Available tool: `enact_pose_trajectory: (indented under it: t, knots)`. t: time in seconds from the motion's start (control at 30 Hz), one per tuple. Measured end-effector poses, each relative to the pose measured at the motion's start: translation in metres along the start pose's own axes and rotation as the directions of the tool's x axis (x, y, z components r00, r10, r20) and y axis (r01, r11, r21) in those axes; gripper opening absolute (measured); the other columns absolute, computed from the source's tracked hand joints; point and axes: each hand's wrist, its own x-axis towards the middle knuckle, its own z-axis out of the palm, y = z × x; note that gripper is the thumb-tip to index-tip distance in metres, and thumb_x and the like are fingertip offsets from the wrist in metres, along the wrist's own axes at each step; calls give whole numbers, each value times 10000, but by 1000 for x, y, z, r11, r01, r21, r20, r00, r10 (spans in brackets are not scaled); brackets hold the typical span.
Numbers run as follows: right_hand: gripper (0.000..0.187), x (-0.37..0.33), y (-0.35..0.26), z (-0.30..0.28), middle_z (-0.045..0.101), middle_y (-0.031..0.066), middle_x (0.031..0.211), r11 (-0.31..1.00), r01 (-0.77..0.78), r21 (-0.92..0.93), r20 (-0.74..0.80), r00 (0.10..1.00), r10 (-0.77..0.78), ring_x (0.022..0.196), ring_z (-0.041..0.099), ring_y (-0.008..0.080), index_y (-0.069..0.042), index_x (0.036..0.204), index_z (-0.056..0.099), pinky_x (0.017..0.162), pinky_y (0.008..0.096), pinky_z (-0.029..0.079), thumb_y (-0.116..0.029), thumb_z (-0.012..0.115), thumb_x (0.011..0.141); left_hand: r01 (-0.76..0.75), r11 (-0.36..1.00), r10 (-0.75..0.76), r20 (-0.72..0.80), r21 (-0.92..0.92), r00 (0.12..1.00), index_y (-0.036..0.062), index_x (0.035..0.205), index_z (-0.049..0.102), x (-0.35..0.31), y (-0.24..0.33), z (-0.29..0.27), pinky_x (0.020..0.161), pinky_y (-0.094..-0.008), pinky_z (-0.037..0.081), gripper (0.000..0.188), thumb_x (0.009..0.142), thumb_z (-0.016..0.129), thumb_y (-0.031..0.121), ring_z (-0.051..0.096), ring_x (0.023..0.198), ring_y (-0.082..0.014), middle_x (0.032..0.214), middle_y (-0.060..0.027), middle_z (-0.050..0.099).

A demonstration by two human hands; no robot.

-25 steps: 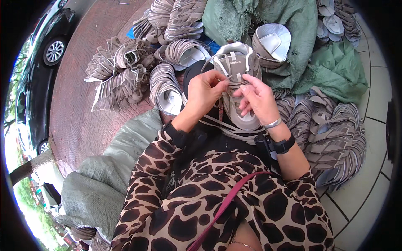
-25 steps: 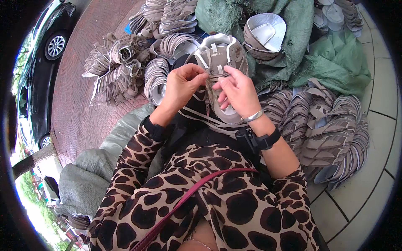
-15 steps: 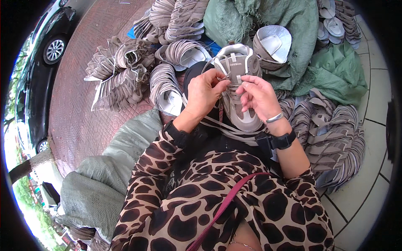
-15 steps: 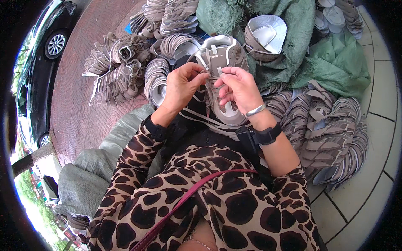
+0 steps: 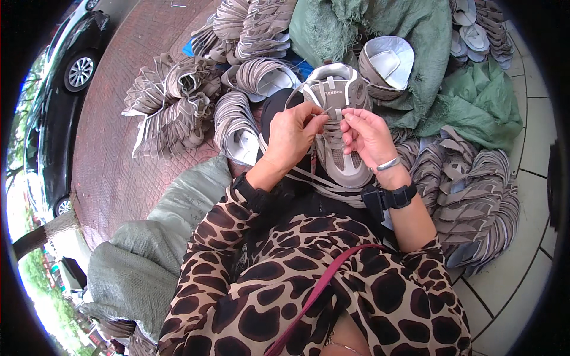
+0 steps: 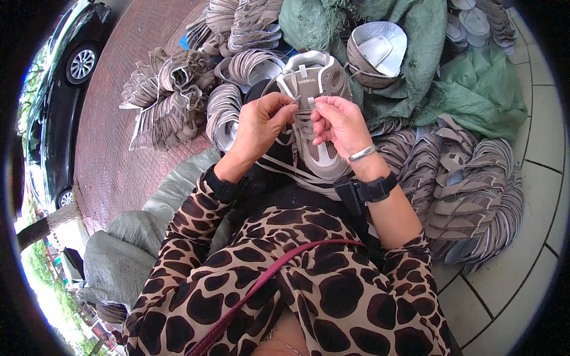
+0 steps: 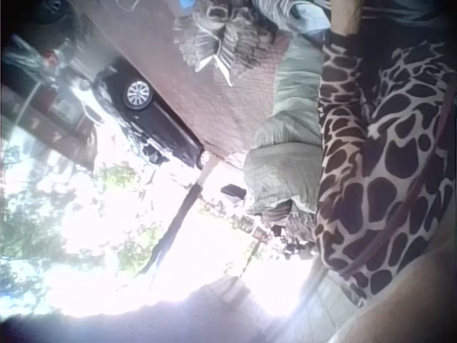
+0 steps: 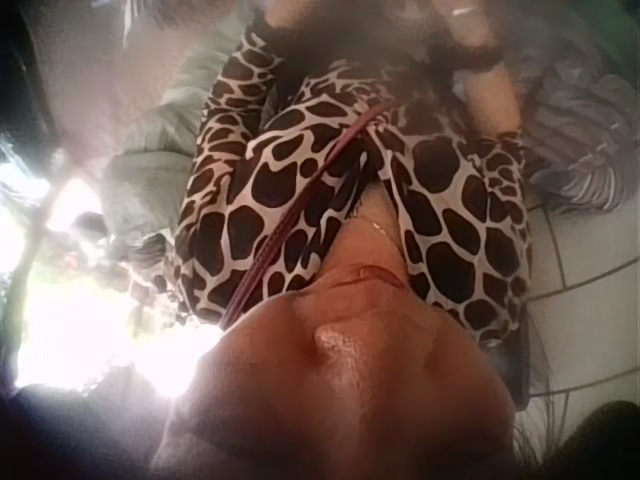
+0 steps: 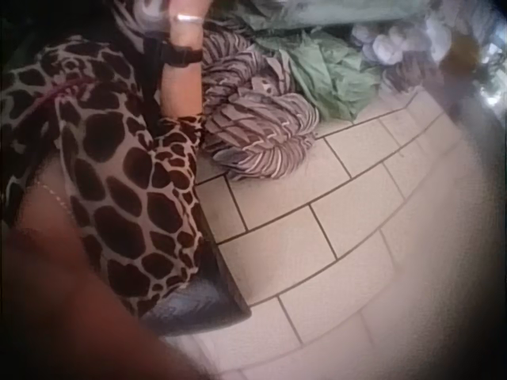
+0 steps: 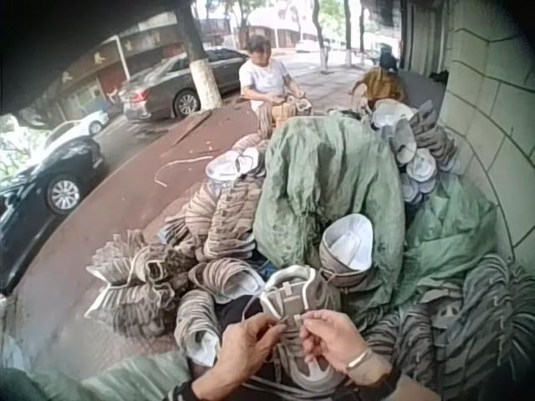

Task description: The person sits on the ground surrounded by piles of shoes and laces. They hold a single beige sneaker and repeatedly thread a long lace through the eyelets, pulling it tight and adjusting the loops. The task involves continuous manipulation of the lace and shoe to secure the lacing pattern.

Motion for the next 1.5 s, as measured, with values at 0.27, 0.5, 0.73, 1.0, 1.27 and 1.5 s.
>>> enact_pose_trajectory:
  t: [0.27, 0.5, 0.73, 1.0, 1.27, 1.5]
  knots:
    - [231, -1, 1, 1, 601, 58, 840, 1000, 24, -8, -10, 1000, -24, 637, 600, 115, 10, 1116, 536, 513, 291, 557, -166, 563, 970, 70, 990, -70, -2, -124, 998, 29, 904, 684, -1, 0, 2, 537, -272, 473, 149, 875, 683, 175, 640, 553, -134, 654, -86, 683]
    - [238, 0, 3, 2, 594, 61, 843, 999, 35, -21, -20, 999, -35, 634, 593, 114, 14, 1126, 528, 512, 293, 550, -154, 563, 962, -39, 982, 35, 24, 187, 999, 42, 852, 667, 1, 4, 0, 588, -343, 499, 147, 851, 672, 189, 671, 655, -254, 759, -110, 687]
    - [242, 1, 4, 0, 593, 62, 848, 999, 42, -29, -10, 999, -42, 638, 594, 113, 19, 1134, 527, 516, 292, 552, -149, 561, 963, -323, 735, 334, 96, 597, 938, 75, 837, 619, 9, 13, 5, 657, -432, 436, 82, 858, 605, 153, 628, 720, -327, 746, -113, 607]
    - [243, 1, 3, -1, 594, 63, 840, 999, 41, -14, -7, 999, -41, 627, 595, 111, 23, 1131, 518, 512, 289, 559, -135, 569, 953, -444, 692, 386, 228, 569, 894, 109, 859, 617, 23, 11, -5, 701, -433, 411, 60, 863, 602, 167, 600, 807, -318, 816, -85, 596]
    - [255, 0, 6, 3, 601, 66, 827, 993, 92, -73, -30, 995, -94, 596, 595, 108, 32, 1138, 498, 503, 276, 557, -123, 567, 948, -520, 597, 505, 217, 611, 835, 144, 819, 634, 23, 11, 4, 729, -426, 400, 34, 814, 643, 176, 552, 887, -285, 861, -57, 556]
    - [267, 0, 10, 5, 603, 65, 793, 985, 99, -140, -46, 993, -107, 563, 597, 108, 45, 1165, 480, 495, 268, 552, -99, 547, 950, -441, 693, 392, 214, 570, 895, 161, 817, 701, 27, 15, -1, 776, -434, 398, 67, 765, 695, 203, 547, 941, -269, 972, -37, 590]
